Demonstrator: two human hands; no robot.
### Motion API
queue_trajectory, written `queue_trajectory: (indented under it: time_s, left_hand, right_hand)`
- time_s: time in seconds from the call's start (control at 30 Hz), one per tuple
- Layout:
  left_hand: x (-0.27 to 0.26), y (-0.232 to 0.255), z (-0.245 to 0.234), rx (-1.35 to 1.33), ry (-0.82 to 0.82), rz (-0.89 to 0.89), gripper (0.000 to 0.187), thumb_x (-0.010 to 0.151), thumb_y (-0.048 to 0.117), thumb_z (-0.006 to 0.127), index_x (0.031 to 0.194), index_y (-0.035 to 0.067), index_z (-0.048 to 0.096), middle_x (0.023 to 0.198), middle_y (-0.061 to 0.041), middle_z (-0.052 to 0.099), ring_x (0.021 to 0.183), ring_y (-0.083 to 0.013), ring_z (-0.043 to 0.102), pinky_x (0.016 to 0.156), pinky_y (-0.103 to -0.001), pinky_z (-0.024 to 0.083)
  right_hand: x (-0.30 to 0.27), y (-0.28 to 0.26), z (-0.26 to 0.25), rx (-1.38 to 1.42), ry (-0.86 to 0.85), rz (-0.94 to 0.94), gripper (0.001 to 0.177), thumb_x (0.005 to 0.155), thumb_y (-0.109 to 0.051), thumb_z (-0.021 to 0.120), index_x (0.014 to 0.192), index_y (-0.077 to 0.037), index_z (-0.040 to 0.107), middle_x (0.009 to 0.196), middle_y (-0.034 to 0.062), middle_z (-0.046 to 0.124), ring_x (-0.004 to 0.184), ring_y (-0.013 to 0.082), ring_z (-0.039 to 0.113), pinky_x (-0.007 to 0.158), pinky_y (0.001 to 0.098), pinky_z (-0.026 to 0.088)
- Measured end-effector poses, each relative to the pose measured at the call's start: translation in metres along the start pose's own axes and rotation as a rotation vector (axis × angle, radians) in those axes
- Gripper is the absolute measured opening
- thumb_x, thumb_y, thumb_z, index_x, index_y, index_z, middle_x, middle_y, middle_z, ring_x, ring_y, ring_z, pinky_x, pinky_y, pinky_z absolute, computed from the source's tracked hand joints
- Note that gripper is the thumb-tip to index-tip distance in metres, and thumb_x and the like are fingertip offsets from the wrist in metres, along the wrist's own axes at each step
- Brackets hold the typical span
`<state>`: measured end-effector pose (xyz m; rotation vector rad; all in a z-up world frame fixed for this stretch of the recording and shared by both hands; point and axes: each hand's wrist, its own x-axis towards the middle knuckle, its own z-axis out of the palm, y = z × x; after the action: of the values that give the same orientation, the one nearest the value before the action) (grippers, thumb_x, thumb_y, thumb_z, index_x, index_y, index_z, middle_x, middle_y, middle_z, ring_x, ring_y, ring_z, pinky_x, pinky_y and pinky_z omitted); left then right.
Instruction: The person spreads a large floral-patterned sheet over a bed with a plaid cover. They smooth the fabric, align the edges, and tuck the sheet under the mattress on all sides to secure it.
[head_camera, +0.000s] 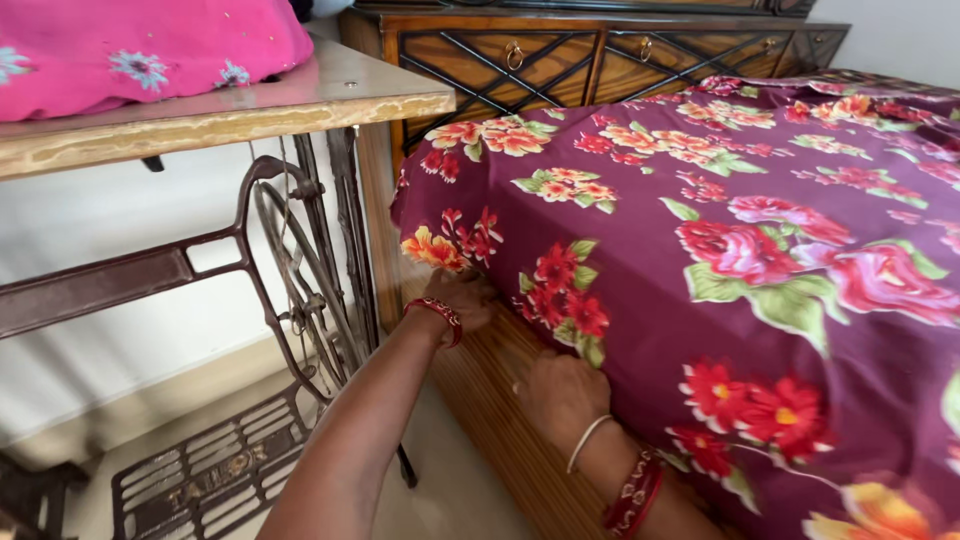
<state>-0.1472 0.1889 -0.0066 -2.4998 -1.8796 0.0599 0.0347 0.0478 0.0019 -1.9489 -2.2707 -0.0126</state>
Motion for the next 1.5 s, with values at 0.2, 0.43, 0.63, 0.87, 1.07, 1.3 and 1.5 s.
queue_trajectory:
  time_s: [0.2, 0.43, 0.63, 0.87, 1.07, 1.3, 1.5]
  left_hand:
    - [0.046, -0.059, 0.024, -0.607, 0.031, 0.194, 0.049, 0.09, 0.032, 0.05, 0.135, 0.022, 0.069, 0.151, 0.0, 0.058, 0.143, -0.0207, 0.045, 0.119, -0.044, 0.034]
    - [0.056, -0.099, 0.017, -0.864, 0.339, -0.368, 0.049, 0.1, 0.036, 0.047, 0.143, 0.016, 0.06, 0.128, -0.017, 0.073, 0.104, -0.0326, 0.074, 0.098, -0.046, 0.056]
    - [0.071, -0.1, -0.014, -0.372, 0.069, -0.239, 0.064, 0.1, 0.059, 0.039, 0.152, 0.022, 0.045, 0.164, -0.002, 0.034, 0.156, -0.0287, 0.017, 0.125, -0.064, 0.013]
    - [0.107, -0.117, -0.013, -0.053, -0.025, -0.219, 0.08, 0.086, 0.04, 0.064, 0.16, 0.03, 0.035, 0.164, -0.001, 0.034, 0.155, -0.033, 0.018, 0.121, -0.069, 0.006]
    - [0.103, -0.119, 0.001, -0.391, 0.238, -0.438, 0.042, 0.107, 0.035, 0.046, 0.114, 0.007, 0.077, 0.119, -0.016, 0.076, 0.115, -0.0314, 0.071, 0.112, -0.053, 0.042]
    - [0.152, -0.151, -0.038, -1.867, 0.728, -0.198, 0.08, 0.094, 0.064, 0.044, 0.153, 0.011, 0.039, 0.155, -0.013, 0.047, 0.137, -0.0282, 0.05, 0.112, -0.047, 0.042]
    - [0.174, -0.159, -0.042, -1.973, 0.422, -0.193, 0.086, 0.089, 0.067, 0.046, 0.16, 0.021, 0.029, 0.168, -0.009, 0.027, 0.152, -0.031, 0.028, 0.12, -0.056, 0.023]
  right_hand:
    - [0.03, -0.045, 0.011, -0.042, 0.111, -0.052, 0.051, 0.097, -0.046, 0.061, 0.126, -0.004, 0.058, 0.091, 0.0177, 0.075, 0.09, 0.0345, 0.075, 0.079, 0.0468, 0.059]
    - [0.119, -0.07, 0.007, 0.224, -0.172, -0.086, 0.079, 0.091, -0.043, 0.067, 0.144, 0.006, 0.034, 0.076, 0.0184, 0.072, 0.068, 0.0347, 0.073, 0.07, 0.0477, 0.062]
    - [0.154, -0.098, -0.004, 0.174, -0.328, 0.045, 0.064, 0.092, -0.053, 0.064, 0.118, 0.006, 0.066, 0.076, 0.0137, 0.077, 0.07, 0.0265, 0.078, 0.077, 0.0387, 0.062]
    - [0.202, -0.11, 0.018, -0.02, -0.226, -0.045, 0.065, 0.085, -0.06, 0.073, 0.117, -0.003, 0.072, 0.123, 0.0172, 0.069, 0.116, 0.0314, 0.067, 0.097, 0.0423, 0.055]
    - [0.184, -0.098, 0.025, 0.085, 0.003, -0.096, 0.06, 0.089, -0.043, 0.075, 0.125, 0.003, 0.062, 0.113, 0.023, 0.072, 0.113, 0.0342, 0.069, 0.097, 0.044, 0.055]
    - [0.185, -0.103, 0.014, 0.613, 0.382, -0.462, 0.052, 0.084, -0.018, 0.074, 0.128, 0.004, 0.055, 0.113, 0.0287, 0.065, 0.103, 0.0445, 0.066, 0.087, 0.0488, 0.053]
    - [0.214, -0.108, 0.046, 0.741, 0.039, -0.361, 0.053, 0.083, -0.014, 0.067, 0.129, 0.003, 0.047, 0.109, 0.0183, 0.07, 0.102, 0.0319, 0.071, 0.088, 0.0415, 0.056]
